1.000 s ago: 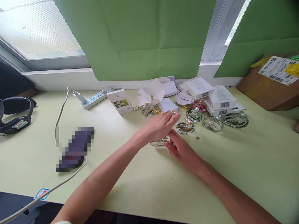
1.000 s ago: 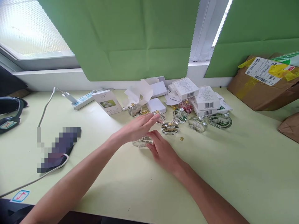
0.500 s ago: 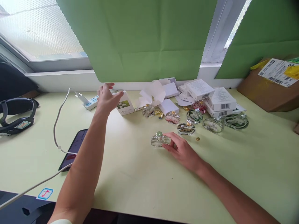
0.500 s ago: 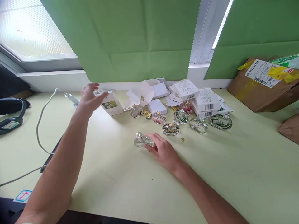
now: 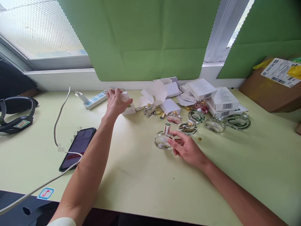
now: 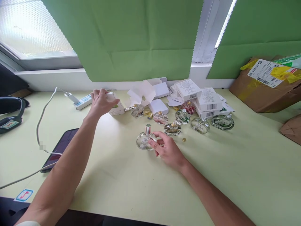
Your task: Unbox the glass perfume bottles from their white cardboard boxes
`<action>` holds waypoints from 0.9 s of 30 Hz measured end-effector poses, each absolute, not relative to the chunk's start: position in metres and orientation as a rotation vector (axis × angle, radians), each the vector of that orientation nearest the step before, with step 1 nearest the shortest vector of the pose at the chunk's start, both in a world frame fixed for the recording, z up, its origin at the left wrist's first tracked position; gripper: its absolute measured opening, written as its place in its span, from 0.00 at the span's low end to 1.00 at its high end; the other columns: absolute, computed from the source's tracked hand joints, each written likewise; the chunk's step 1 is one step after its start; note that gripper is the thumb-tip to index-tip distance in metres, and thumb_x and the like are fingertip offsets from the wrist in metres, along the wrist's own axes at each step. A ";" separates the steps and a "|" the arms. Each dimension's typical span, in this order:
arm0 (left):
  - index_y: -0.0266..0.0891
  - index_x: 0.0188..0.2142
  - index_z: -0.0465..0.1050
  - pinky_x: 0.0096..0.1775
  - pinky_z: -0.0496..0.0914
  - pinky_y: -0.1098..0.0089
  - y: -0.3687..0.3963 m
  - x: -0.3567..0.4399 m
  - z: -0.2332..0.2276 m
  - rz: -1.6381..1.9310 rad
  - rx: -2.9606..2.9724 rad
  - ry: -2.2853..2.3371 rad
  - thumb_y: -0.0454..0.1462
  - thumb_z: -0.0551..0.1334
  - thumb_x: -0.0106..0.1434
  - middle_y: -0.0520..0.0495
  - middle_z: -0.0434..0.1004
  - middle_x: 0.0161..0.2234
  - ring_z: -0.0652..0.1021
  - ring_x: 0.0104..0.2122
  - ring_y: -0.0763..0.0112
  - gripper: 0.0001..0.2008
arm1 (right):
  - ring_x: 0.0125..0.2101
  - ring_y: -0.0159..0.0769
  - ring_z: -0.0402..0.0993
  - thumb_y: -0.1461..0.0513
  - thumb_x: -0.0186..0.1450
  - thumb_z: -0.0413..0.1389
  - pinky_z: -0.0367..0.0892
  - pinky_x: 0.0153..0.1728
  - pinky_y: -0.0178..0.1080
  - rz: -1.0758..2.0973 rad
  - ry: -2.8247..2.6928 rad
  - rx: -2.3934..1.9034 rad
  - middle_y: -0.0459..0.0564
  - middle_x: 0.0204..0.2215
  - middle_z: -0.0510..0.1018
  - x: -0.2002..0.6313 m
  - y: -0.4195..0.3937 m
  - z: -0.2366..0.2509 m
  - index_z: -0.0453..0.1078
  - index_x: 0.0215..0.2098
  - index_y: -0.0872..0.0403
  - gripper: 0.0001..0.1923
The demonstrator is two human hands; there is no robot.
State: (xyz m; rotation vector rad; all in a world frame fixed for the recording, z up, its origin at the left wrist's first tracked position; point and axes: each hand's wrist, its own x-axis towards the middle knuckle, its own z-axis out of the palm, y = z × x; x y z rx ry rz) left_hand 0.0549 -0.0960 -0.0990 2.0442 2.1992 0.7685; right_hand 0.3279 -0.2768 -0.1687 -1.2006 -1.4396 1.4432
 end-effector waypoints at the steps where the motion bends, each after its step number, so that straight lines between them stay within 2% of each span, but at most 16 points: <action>1: 0.39 0.48 0.61 0.57 0.63 0.51 -0.097 0.055 -0.098 0.764 2.043 2.194 0.47 0.65 0.53 0.35 0.58 0.54 0.60 0.59 0.45 0.27 | 0.20 0.25 0.63 0.48 0.66 0.56 0.58 0.19 0.30 1.456 -1.432 -1.194 0.40 0.21 0.70 0.328 -0.277 -0.167 0.67 0.54 0.52 0.24; 5: 0.41 0.45 0.63 0.48 0.69 0.56 -0.104 0.052 -0.081 0.626 2.041 2.104 0.46 0.65 0.51 0.38 0.59 0.53 0.63 0.56 0.48 0.24 | 0.19 0.25 0.63 0.49 0.66 0.58 0.57 0.19 0.29 1.489 -1.406 -1.172 0.40 0.20 0.71 0.331 -0.278 -0.163 0.68 0.55 0.52 0.24; 8: 0.43 0.43 0.66 0.40 0.70 0.61 -0.118 0.045 -0.058 0.386 2.157 1.945 0.51 0.64 0.53 0.42 0.63 0.51 0.70 0.47 0.55 0.23 | 0.19 0.25 0.62 0.49 0.66 0.58 0.55 0.19 0.30 1.515 -1.404 -1.150 0.40 0.19 0.71 0.334 -0.279 -0.160 0.67 0.56 0.51 0.25; 11: 0.46 0.45 0.68 0.41 0.68 0.63 -0.136 0.044 -0.039 0.152 2.398 1.603 0.53 0.64 0.54 0.47 0.67 0.50 0.72 0.44 0.60 0.22 | 0.18 0.26 0.61 0.50 0.66 0.58 0.55 0.18 0.31 1.536 -1.404 -1.111 0.40 0.19 0.70 0.339 -0.281 -0.156 0.67 0.57 0.51 0.25; 15: 0.45 0.42 0.71 0.47 0.67 0.65 -0.158 0.066 -0.030 0.064 2.525 0.993 0.47 0.65 0.57 0.49 0.65 0.56 0.71 0.47 0.65 0.15 | 0.19 0.28 0.66 0.52 0.66 0.58 0.57 0.18 0.32 1.485 -1.377 -1.024 0.42 0.21 0.71 0.349 -0.283 -0.150 0.67 0.57 0.49 0.23; 18: 0.43 0.40 0.72 0.48 0.69 0.67 -0.169 0.090 -0.034 0.104 2.491 0.707 0.39 0.66 0.57 0.47 0.62 0.57 0.71 0.48 0.66 0.10 | 0.19 0.27 0.66 0.54 0.67 0.58 0.58 0.16 0.32 1.403 -1.318 -0.920 0.44 0.28 0.73 0.357 -0.283 -0.145 0.69 0.54 0.47 0.18; 22: 0.45 0.40 0.75 0.48 0.71 0.68 -0.178 0.105 -0.037 0.072 2.463 0.578 0.35 0.65 0.59 0.46 0.59 0.60 0.71 0.52 0.66 0.08 | 0.21 0.26 0.66 0.55 0.67 0.57 0.59 0.15 0.32 1.270 -1.204 -0.841 0.45 0.37 0.73 0.363 -0.281 -0.138 0.69 0.50 0.43 0.13; 27: 0.49 0.38 0.80 0.49 0.73 0.68 -0.183 0.105 -0.030 0.045 2.546 0.628 0.37 0.64 0.62 0.51 0.57 0.63 0.60 0.63 0.58 0.07 | 0.23 0.27 0.67 0.52 0.67 0.56 0.62 0.18 0.35 1.119 -1.159 -0.923 0.50 0.48 0.71 0.364 -0.279 -0.130 0.67 0.48 0.44 0.13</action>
